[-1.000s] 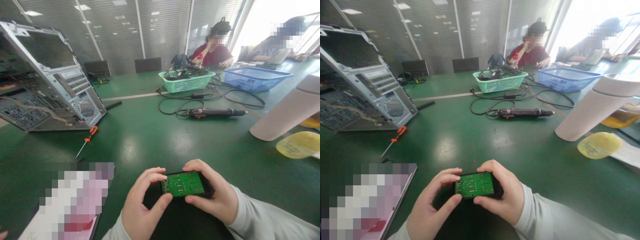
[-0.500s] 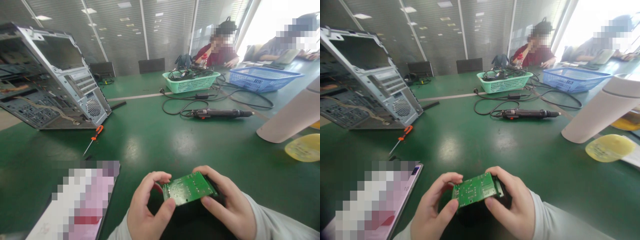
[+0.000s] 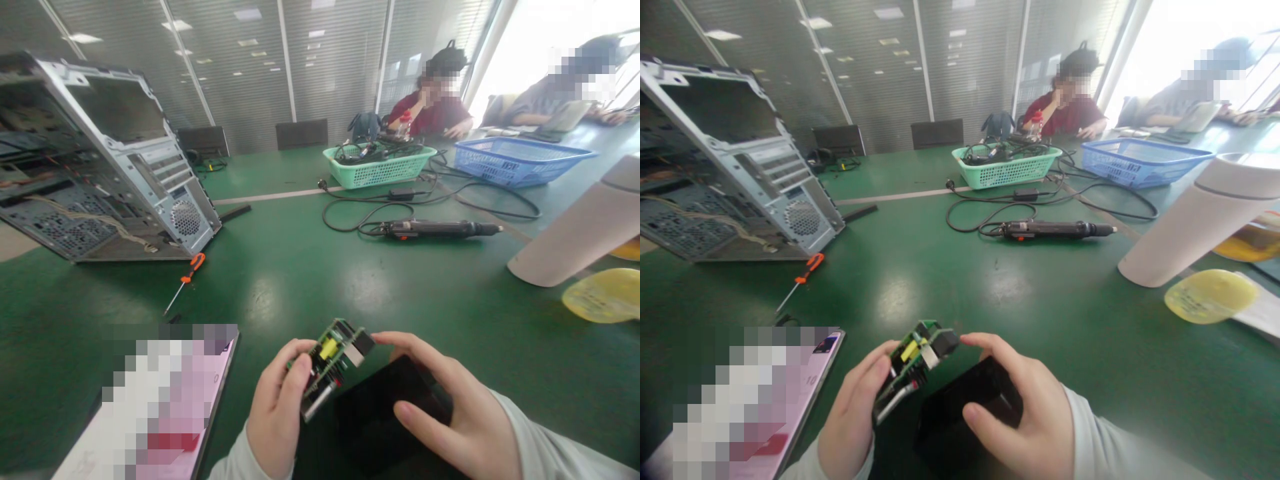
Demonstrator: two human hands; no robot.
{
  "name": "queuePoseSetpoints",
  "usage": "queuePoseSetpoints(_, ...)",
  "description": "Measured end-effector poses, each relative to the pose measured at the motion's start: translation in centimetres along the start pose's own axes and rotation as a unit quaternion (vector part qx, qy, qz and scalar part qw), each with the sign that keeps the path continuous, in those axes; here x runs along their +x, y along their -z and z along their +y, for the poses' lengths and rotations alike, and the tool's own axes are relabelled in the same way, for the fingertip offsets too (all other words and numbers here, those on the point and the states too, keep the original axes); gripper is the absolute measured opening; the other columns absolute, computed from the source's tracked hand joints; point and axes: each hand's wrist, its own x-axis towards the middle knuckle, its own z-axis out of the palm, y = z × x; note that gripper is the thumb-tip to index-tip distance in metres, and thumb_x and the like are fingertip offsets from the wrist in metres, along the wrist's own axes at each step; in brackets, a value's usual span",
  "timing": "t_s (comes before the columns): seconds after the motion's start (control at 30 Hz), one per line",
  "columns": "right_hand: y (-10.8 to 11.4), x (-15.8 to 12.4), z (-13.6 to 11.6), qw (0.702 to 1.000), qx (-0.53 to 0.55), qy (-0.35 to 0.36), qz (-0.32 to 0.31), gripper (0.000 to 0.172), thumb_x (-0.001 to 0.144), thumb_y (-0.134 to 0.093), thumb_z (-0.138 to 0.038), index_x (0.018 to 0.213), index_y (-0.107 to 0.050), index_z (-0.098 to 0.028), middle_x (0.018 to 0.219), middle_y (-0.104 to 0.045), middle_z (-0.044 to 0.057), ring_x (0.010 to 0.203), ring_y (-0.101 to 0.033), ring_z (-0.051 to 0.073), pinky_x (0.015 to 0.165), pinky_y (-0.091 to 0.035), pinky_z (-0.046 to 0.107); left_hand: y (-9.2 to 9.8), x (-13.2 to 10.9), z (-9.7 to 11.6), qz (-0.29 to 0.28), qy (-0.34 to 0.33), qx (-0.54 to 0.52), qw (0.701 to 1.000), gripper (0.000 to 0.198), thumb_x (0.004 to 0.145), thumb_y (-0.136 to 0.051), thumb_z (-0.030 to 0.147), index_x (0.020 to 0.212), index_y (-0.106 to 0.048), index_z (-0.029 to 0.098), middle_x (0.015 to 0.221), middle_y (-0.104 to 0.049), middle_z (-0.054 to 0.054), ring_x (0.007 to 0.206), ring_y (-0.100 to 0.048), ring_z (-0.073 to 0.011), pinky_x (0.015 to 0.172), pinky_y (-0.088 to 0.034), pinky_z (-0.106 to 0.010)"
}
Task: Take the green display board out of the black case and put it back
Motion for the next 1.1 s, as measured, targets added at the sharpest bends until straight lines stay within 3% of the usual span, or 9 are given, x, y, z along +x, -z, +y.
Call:
queuePoseSetpoints(0.07,0.3,0.0,0.4,0.999,0.021,-0.047,0.012,0.037,0.08,-0.058,-0.036,0.115,-0.06,-0.026,0.103,-0.068,0.003,0.093,-0.063,0.023,0.069,-0.049,0.029,0.3,0.8,-0.4,0.027,0.12,-0.126,0.984,0.022,0.074,-0.067,0.039,0.076,-0.073,0.017,0.071,-0.072,-0.002,0.078,-0.064,-0.0239,0.068,-0.047,-0.03)
queuePoseSetpoints(0.2,0.7,0.5,2.0,0.971,0.185,-0.151,0.033,0.04,0.078,-0.066,-0.05,0.105,-0.063,-0.022,0.096,-0.067,0.004,0.082,-0.063,0.02,0.072,-0.05,0.029,0.6,2.0,-1.0,-0.009,0.164,-0.183,0.969,0.029,0.073,-0.065,0.043,0.064,-0.071,0.016,0.056,-0.065,0.001,0.053,-0.057,-0.0165,0.048,-0.043,-0.025)
queuePoseSetpoints(0.3,0.9,1.0,2.9,0.889,0.368,-0.271,0.001,0.054,0.072,-0.069,-0.059,0.109,-0.059,-0.02,0.082,-0.067,0.004,0.065,-0.063,0.017,0.051,-0.049,0.023,0.7,2.1,-0.9,-0.05,0.176,-0.193,0.964,0.032,0.075,-0.059,0.04,0.074,-0.074,0.012,0.054,-0.066,-0.003,0.048,-0.056,-0.016,0.045,-0.041,-0.025)
queuePoseSetpoints(0.43,1.1,1.2,2.9,0.772,0.494,-0.387,-0.104,0.04,0.085,-0.058,-0.05,0.104,-0.063,-0.016,0.074,-0.067,0.006,0.066,-0.068,0.018,0.055,-0.052,0.022,1.0,2.0,-0.8,-0.092,0.186,-0.196,0.958,0.038,0.075,-0.052,0.039,0.083,-0.075,0.01,0.056,-0.069,-0.006,0.048,-0.057,-0.0171,0.047,-0.042,-0.026)
queuePoseSetpoints(0.57,0.9,0.9,2.6,0.688,0.576,-0.391,-0.206,0.06,0.095,-0.026,-0.052,0.077,-0.066,-0.011,0.063,-0.063,0.006,0.06,-0.07,0.018,0.053,-0.052,0.021,1.0,2.6,-1.8,-0.116,0.191,-0.187,0.957,0.041,0.074,-0.05,0.043,0.081,-0.075,0.01,0.054,-0.068,-0.007,0.048,-0.058,-0.0184,0.045,-0.041,-0.027)
queuePoseSetpoints(0.67,0.6,0.7,2.5,0.668,0.622,-0.334,-0.236,0.074,0.097,-0.007,-0.049,0.08,-0.067,-0.01,0.061,-0.064,0.006,0.06,-0.071,0.017,0.056,-0.054,0.021,0.8,3.3,-3.0,-0.127,0.196,-0.173,0.957,0.042,0.072,-0.05,0.046,0.076,-0.073,0.011,0.047,-0.065,-0.006,0.043,-0.055,-0.018,0.04,-0.036,-0.026)
queuePoseSetpoints(0.87,-0.1,0.3,2.9,0.716,0.59,-0.293,-0.233,0.061,0.095,-0.031,-0.059,0.082,-0.066,-0.012,0.064,-0.064,0.004,0.059,-0.07,0.014,0.055,-0.052,0.016,0.3,4.1,-4.4,-0.132,0.203,-0.149,0.959,0.038,0.069,-0.051,0.046,0.07,-0.071,0.014,0.041,-0.063,-0.004,0.035,-0.052,-0.016,0.034,-0.031,-0.024)
queuePoseSetpoints(0.97,-0.3,0.3,3.0,0.822,0.488,-0.224,-0.188,0.058,0.08,-0.056,-0.069,0.093,-0.064,-0.014,0.077,-0.066,0.005,0.066,-0.07,0.016,0.06,-0.054,0.021,0.3,4.1,-4.2,-0.134,0.203,-0.139,0.96,0.035,0.07,-0.052,0.044,0.068,-0.071,0.015,0.041,-0.064,-0.004,0.033,-0.051,-0.0154,0.033,-0.031,-0.023)
queuePoseSetpoints(1.1,1.0,0.2,2.3,0.982,0.174,-0.07,-0.036,0.044,0.078,-0.069,-0.041,0.115,-0.055,-0.021,0.103,-0.067,0.006,0.092,-0.065,0.022,0.082,-0.053,0.033,0.7,3.6,-3.2,-0.136,0.193,-0.136,0.962,0.035,0.073,-0.054,0.044,0.072,-0.074,0.014,0.046,-0.069,-0.005,0.037,-0.057,-0.0173,0.037,-0.039,-0.025)
